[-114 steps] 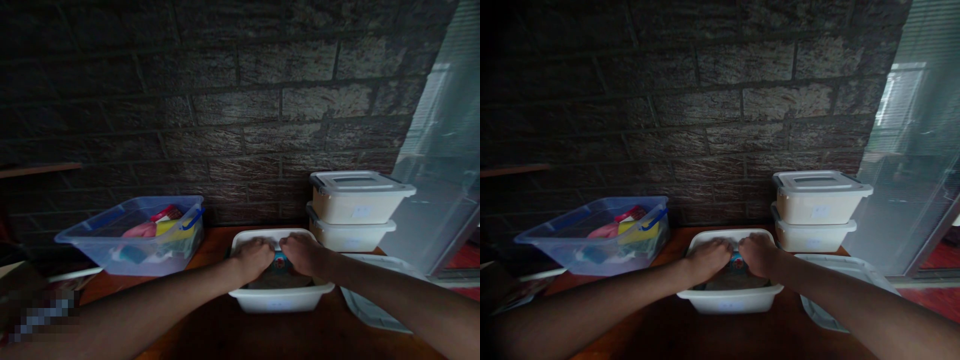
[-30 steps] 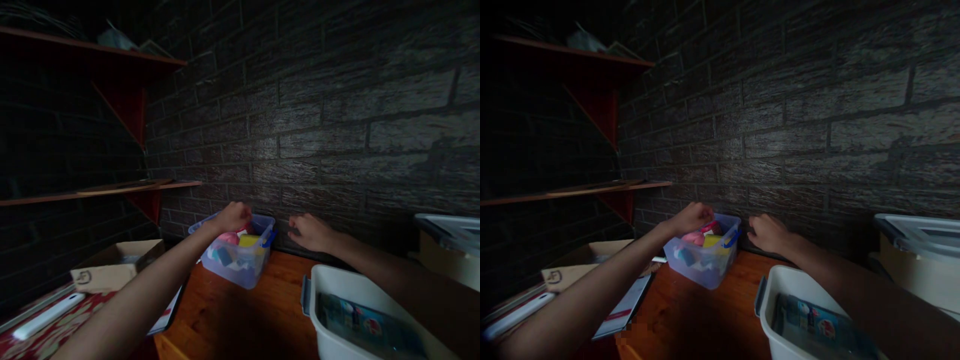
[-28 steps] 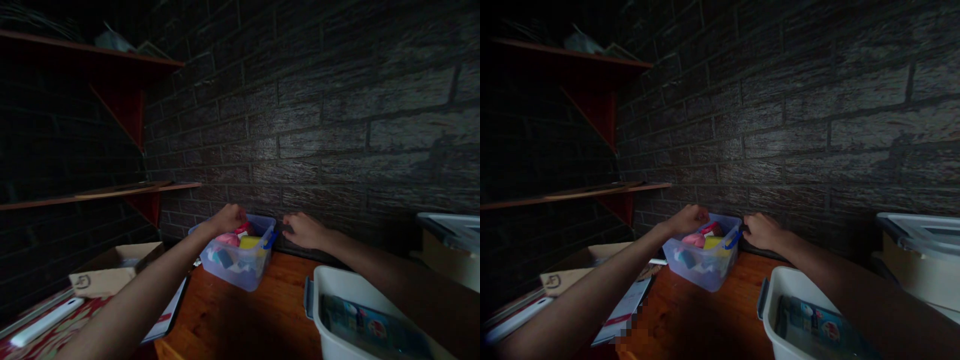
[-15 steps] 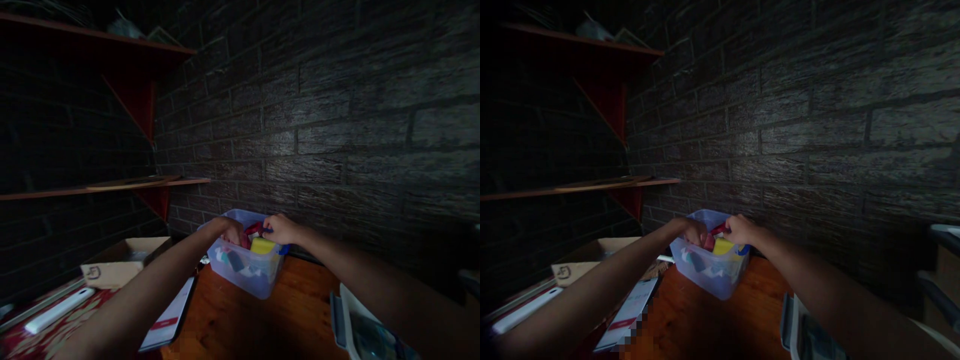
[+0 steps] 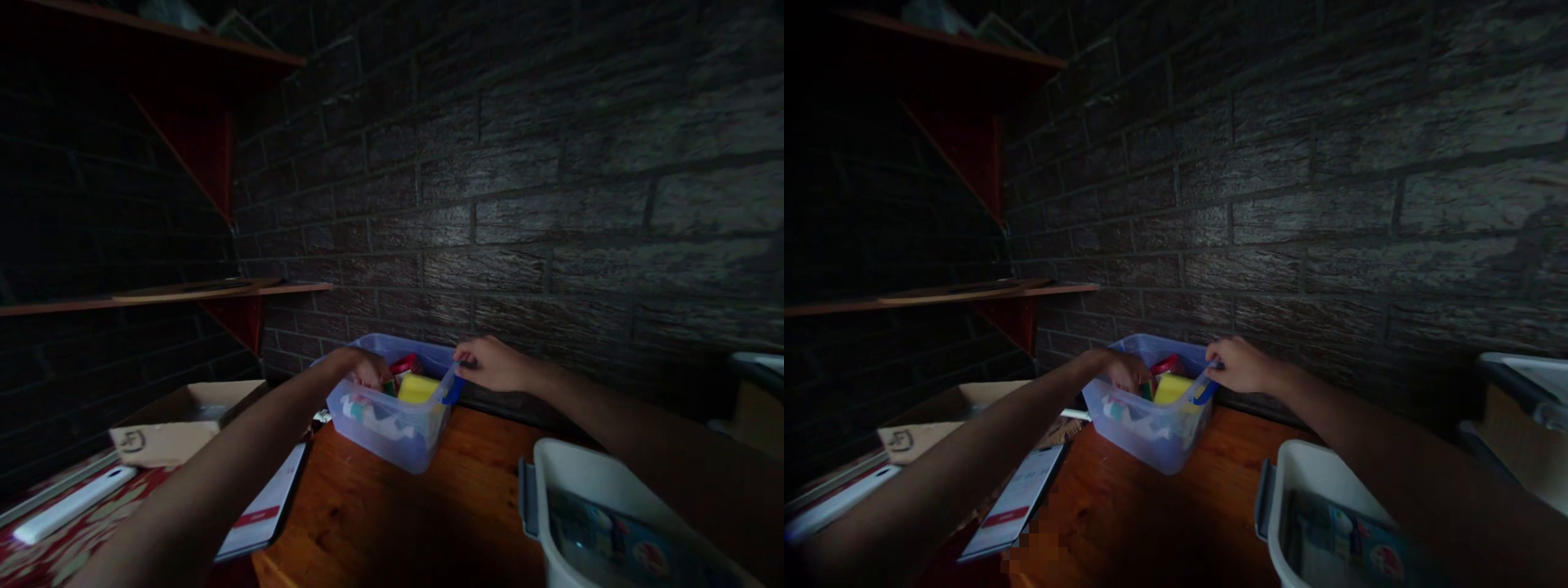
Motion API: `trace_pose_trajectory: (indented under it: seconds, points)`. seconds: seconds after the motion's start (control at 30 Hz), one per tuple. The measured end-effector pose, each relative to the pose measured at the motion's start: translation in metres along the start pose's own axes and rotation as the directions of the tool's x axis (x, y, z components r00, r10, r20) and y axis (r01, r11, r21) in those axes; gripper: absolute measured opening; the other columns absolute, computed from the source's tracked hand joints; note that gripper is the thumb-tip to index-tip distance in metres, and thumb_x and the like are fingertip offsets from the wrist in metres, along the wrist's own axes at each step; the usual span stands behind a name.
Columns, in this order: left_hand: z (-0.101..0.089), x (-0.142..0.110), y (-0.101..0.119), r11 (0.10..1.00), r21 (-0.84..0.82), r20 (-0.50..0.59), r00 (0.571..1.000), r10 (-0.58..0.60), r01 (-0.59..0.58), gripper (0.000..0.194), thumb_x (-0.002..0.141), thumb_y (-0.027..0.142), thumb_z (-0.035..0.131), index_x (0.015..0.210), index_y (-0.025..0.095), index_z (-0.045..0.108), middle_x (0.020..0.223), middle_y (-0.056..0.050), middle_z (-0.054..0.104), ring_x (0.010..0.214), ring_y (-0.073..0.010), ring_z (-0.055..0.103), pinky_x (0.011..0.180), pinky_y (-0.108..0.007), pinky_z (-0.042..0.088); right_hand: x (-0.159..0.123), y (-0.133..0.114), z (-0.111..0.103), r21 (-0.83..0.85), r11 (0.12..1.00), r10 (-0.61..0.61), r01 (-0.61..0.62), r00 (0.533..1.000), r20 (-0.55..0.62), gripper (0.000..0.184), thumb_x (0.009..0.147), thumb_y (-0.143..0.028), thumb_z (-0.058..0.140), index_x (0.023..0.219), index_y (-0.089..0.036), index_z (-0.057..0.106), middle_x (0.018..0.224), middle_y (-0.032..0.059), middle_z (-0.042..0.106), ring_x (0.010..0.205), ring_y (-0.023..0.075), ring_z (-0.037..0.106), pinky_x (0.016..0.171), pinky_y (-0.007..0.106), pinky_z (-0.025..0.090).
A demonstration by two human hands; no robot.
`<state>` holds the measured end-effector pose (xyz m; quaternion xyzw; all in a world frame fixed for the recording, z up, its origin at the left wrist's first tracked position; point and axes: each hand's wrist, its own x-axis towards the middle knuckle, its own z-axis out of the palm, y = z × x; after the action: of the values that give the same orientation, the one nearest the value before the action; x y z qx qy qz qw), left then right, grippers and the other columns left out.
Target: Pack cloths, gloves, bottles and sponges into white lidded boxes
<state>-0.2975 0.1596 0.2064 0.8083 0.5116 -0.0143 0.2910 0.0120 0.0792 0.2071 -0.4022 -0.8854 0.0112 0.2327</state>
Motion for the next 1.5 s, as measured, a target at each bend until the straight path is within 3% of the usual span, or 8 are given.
trace_pose_trajectory:
  seconds: [0.13, 0.27, 0.37, 0.5, 0.73, 1.0, 1.33, 1.5]
  points:
    - [-0.025, -0.029, 0.017, 0.993, -0.108, -0.080, 0.996, 0.035, -0.043, 0.040, 0.073, 0.039, 0.084, 0.098, 0.012, 0.071, 0.087, -0.007, 0.073, 0.074, -0.0207, 0.068, 0.068, -0.033, 0.056, -0.048, 0.009, -0.043, 0.013, 0.999, 0.042, -0.041, 0.998, -0.054, 0.022, 0.090, -0.031, 0.064, 0.104, -0.017, 0.074, 0.094, 0.0072, 0.077, 0.085, 0.0200, 0.071, 0.075, 0.029, 0.054]
    - [-0.016, -0.056, 0.072, 0.937, -0.208, -0.242, 0.942, 0.230, -0.282, 0.050, 0.083, 0.053, 0.070, 0.113, 0.013, 0.067, 0.098, -0.010, 0.075, 0.081, -0.0191, 0.070, 0.077, -0.030, 0.055, -0.100, 0.008, -0.074, 0.179, 0.977, 0.148, -0.119, 0.976, -0.160, 0.029, 0.092, -0.039, 0.065, 0.108, -0.016, 0.072, 0.099, 0.0087, 0.076, 0.089, 0.0204, 0.071, 0.080, 0.033, 0.057]
    - [0.024, -0.062, 0.131, 0.867, -0.255, -0.240, 0.897, 0.372, -0.428, 0.050, 0.088, 0.056, 0.065, 0.113, 0.013, 0.066, 0.096, -0.011, 0.076, 0.083, -0.0201, 0.072, 0.077, -0.030, 0.056, -0.140, -0.002, -0.085, 0.404, 0.902, 0.244, -0.153, 0.952, -0.185, 0.041, 0.094, -0.048, 0.064, 0.123, -0.019, 0.066, 0.100, 0.0075, 0.075, 0.091, 0.0210, 0.071, 0.080, 0.034, 0.058]
    - [0.092, -0.054, 0.212, 0.622, -0.460, -0.314, 0.772, 0.553, -0.633, 0.045, 0.085, 0.051, 0.073, 0.105, 0.012, 0.066, 0.096, -0.013, 0.075, 0.079, -0.0197, 0.074, 0.073, -0.028, 0.057, -0.185, -0.024, -0.086, 0.581, 0.800, 0.299, -0.151, 0.939, -0.167, 0.067, 0.094, -0.049, 0.065, 0.153, -0.029, 0.040, 0.113, 0.0071, 0.071, 0.086, 0.0195, 0.071, 0.069, 0.032, 0.059]
    - [0.174, -0.046, 0.300, 0.300, -0.516, -0.648, 0.595, 0.476, -0.802, 0.065, 0.095, 0.045, 0.064, 0.149, 0.022, 0.036, 0.069, 0.001, 0.068, 0.058, -0.0168, 0.069, 0.059, -0.027, 0.056, -0.229, -0.032, -0.088, 0.740, 0.658, 0.315, 0.142, 0.840, -0.442, 0.051, 0.091, -0.034, 0.073, 0.138, -0.028, 0.054, 0.105, 0.0033, 0.071, 0.087, 0.0148, 0.068, 0.075, 0.026, 0.055]
    - [0.207, -0.036, 0.322, 0.208, -0.470, -0.656, 0.497, 0.569, -0.858, 0.046, 0.093, 0.032, 0.068, 0.135, 0.030, 0.049, 0.111, -0.005, 0.069, 0.074, -0.0145, 0.070, 0.068, -0.027, 0.060, -0.244, -0.014, -0.092, 0.780, 0.610, 0.437, 0.140, 0.761, -0.479, 0.029, 0.091, -0.039, 0.072, 0.114, -0.022, 0.066, 0.083, 0.0007, 0.068, 0.062, 0.0106, 0.061, 0.052, 0.020, 0.047]
    - [0.196, -0.036, 0.307, 0.234, -0.579, -0.564, 0.591, 0.577, -0.781, 0.031, 0.100, 0.040, 0.057, 0.121, 0.020, 0.067, 0.071, -0.005, 0.073, 0.058, -0.0184, 0.071, 0.058, -0.028, 0.057, -0.250, -0.017, -0.095, 0.847, 0.527, 0.497, 0.069, 0.784, -0.373, 0.022, 0.093, -0.042, 0.069, 0.106, -0.024, 0.072, 0.070, 0.0006, 0.069, 0.053, 0.0114, 0.061, 0.043, 0.018, 0.045]
    - [0.193, -0.026, 0.297, 0.179, -0.663, -0.516, 0.618, 0.593, -0.727, 0.032, 0.100, 0.037, 0.057, 0.121, 0.018, 0.071, 0.071, -0.007, 0.075, 0.059, -0.0214, 0.073, 0.058, -0.032, 0.059, -0.252, -0.018, -0.096, 0.859, 0.507, 0.509, 0.077, 0.777, -0.370, 0.020, 0.093, -0.041, 0.070, 0.106, -0.026, 0.075, 0.072, 0.0010, 0.070, 0.051, 0.0117, 0.061, 0.041, 0.018, 0.046]
